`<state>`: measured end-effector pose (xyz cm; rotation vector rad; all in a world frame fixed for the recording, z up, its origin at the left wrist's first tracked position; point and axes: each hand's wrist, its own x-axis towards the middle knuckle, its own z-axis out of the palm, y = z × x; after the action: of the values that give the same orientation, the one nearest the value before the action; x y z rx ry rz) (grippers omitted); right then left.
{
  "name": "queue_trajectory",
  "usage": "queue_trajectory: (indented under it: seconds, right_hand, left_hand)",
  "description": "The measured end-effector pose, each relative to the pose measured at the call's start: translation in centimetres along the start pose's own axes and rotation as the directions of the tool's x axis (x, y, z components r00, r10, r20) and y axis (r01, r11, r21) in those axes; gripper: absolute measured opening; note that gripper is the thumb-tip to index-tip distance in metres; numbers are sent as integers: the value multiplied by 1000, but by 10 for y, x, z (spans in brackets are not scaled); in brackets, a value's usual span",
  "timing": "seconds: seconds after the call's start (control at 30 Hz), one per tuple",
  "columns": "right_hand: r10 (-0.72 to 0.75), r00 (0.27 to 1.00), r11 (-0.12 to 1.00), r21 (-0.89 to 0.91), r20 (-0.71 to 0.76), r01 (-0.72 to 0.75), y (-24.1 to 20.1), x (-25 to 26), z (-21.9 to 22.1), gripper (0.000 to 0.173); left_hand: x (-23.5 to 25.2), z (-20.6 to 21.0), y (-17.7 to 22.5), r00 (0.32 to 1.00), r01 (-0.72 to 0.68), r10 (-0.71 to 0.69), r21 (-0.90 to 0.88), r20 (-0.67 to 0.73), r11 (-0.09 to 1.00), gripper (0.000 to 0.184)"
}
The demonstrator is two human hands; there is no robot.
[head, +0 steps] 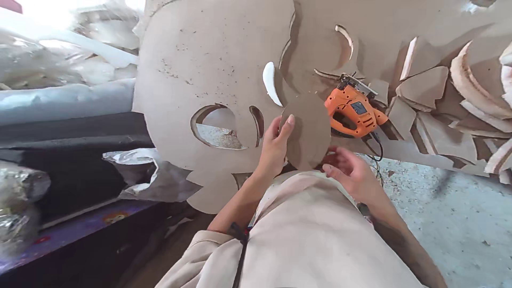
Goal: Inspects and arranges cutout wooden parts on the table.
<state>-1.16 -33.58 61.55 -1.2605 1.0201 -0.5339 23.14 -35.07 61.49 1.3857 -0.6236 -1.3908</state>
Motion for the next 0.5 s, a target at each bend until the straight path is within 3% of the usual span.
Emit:
queue_trajectory:
  seconds: [0.1,0.23,0.33,0.4,0.5]
  right_hand:
    - [84,991,944,-326,100,-47,25,-26,-30,49]
    - [264,951,727,-682,163,-84,59,-64,-81,53]
    - [373,912,630,-768,172,-113,70,-73,-112,55]
    - [317,939,653,-749,134,-113,78,-72,-126,57]
    - [161,986,694,-714,32,-90,86,-54,-127,54]
  left_hand:
    - [19,-15,-13,994,66,-64,30,-88,997,55]
    - [39,-36,-47,979,121,-92,155,-183,981,66]
    - [65,-53,-70,981,113,-62,283,-184,952,54]
    - [82,-62,-79,986,98,-41,366,-162,925,47]
    - [88,-60,-75,979,53,105,720,-172,692,55]
